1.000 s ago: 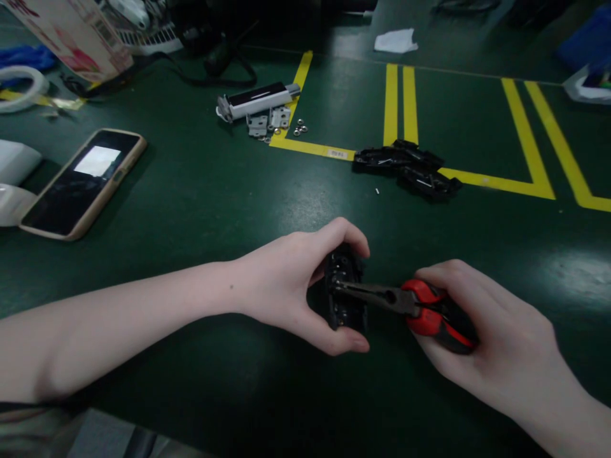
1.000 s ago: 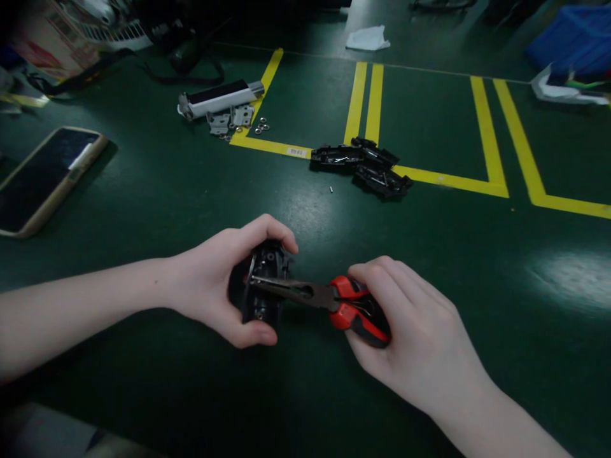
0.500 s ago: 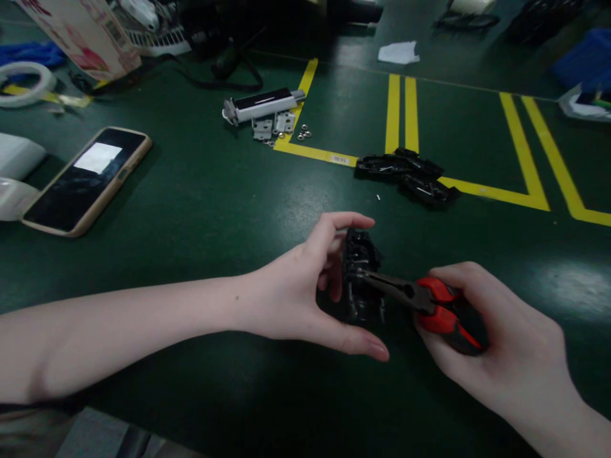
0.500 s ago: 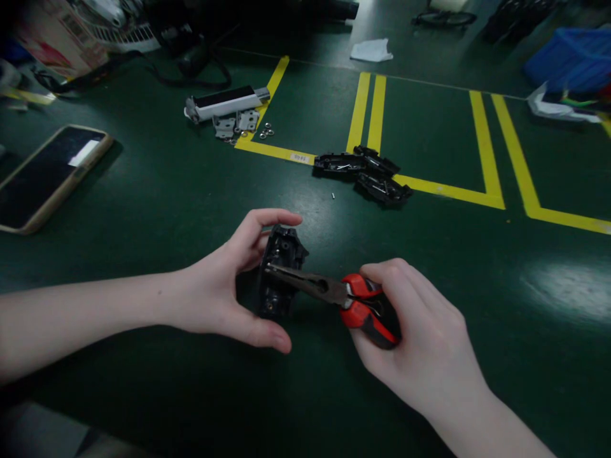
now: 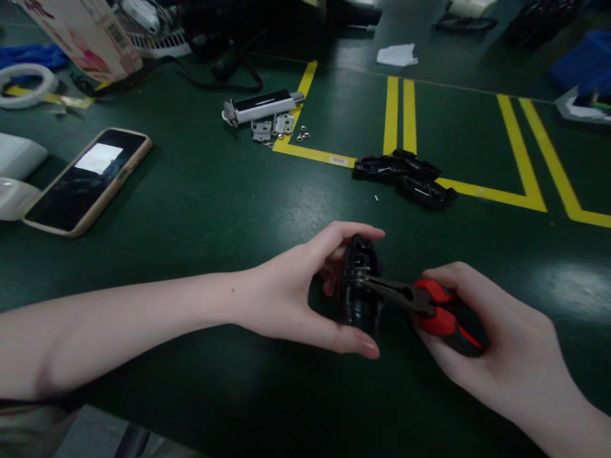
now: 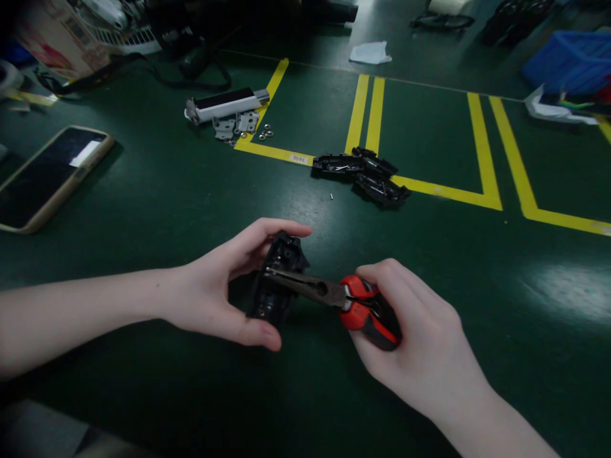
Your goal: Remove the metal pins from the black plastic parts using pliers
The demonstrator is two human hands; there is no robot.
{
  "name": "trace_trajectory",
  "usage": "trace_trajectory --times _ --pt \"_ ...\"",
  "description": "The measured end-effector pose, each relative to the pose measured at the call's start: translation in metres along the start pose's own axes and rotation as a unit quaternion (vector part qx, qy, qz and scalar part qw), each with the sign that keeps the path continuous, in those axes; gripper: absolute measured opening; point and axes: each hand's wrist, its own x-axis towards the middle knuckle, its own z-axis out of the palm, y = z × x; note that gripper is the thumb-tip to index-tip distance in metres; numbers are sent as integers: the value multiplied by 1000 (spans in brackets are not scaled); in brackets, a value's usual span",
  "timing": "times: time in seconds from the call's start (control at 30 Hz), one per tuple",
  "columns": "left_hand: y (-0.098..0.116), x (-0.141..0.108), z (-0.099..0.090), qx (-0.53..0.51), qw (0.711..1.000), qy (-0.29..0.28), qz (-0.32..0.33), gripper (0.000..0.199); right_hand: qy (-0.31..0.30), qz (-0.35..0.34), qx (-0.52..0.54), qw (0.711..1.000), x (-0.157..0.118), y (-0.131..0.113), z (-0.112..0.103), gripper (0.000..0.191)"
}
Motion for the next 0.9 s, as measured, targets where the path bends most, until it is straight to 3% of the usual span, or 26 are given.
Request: trace_trajectory --times 0.47,0.73,0.9 --pt "-2 2 -4 -60 997 36 -12 72 0 -31 5 1000 0 8 -2 20" --pt "-8 1 -2 9 994 30 101 77 18 -54 4 998 3 10 0 19" --pt "-10 1 -3 21 993 33 114 78 1 -55 10 998 5 8 -2 20"
